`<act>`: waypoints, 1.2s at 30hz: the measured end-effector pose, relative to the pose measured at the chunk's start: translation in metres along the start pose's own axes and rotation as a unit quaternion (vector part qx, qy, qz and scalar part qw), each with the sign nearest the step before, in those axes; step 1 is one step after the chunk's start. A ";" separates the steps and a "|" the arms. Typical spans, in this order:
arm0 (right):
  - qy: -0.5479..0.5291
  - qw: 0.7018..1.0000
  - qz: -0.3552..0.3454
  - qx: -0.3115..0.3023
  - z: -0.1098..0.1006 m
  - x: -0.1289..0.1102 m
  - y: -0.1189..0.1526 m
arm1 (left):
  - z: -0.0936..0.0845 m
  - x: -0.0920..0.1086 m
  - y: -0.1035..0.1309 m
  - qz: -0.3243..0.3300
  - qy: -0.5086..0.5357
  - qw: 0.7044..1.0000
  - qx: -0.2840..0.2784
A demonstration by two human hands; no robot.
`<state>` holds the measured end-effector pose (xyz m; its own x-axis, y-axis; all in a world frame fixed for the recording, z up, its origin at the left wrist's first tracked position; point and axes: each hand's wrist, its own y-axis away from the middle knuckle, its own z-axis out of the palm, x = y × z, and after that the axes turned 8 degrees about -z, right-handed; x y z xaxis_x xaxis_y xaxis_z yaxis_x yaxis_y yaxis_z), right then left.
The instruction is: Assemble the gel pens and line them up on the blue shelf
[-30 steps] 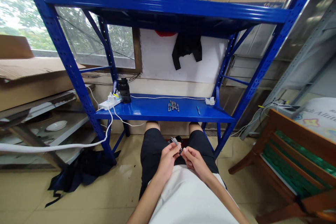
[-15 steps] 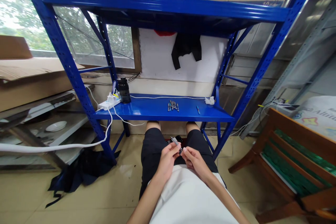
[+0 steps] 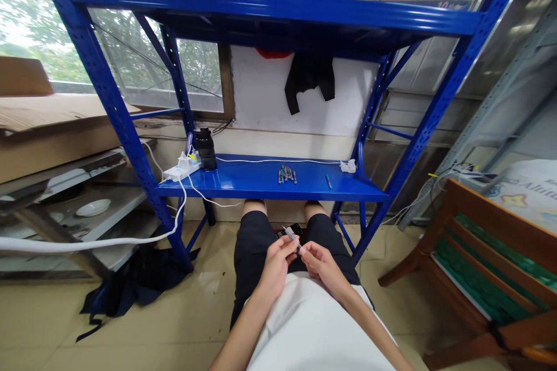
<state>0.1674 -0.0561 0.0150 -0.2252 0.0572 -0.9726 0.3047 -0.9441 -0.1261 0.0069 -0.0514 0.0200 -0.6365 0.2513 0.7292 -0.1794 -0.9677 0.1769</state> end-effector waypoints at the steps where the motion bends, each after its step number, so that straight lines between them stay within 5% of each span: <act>1: 0.003 1.000 0.003 0.001 0.000 -0.001 0.000 | 0.000 0.000 0.000 0.000 0.000 1.000 -0.001; 36: 0.006 1.000 0.011 -0.005 -0.002 -0.003 0.001 | -0.003 0.002 0.001 -0.001 0.022 1.000 0.002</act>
<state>0.1700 -0.0571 0.0176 -0.2066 0.0405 -0.9776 0.3190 -0.9417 -0.1064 0.0036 -0.0514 0.0197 -0.6687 0.2537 0.6989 -0.1774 -0.9673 0.1814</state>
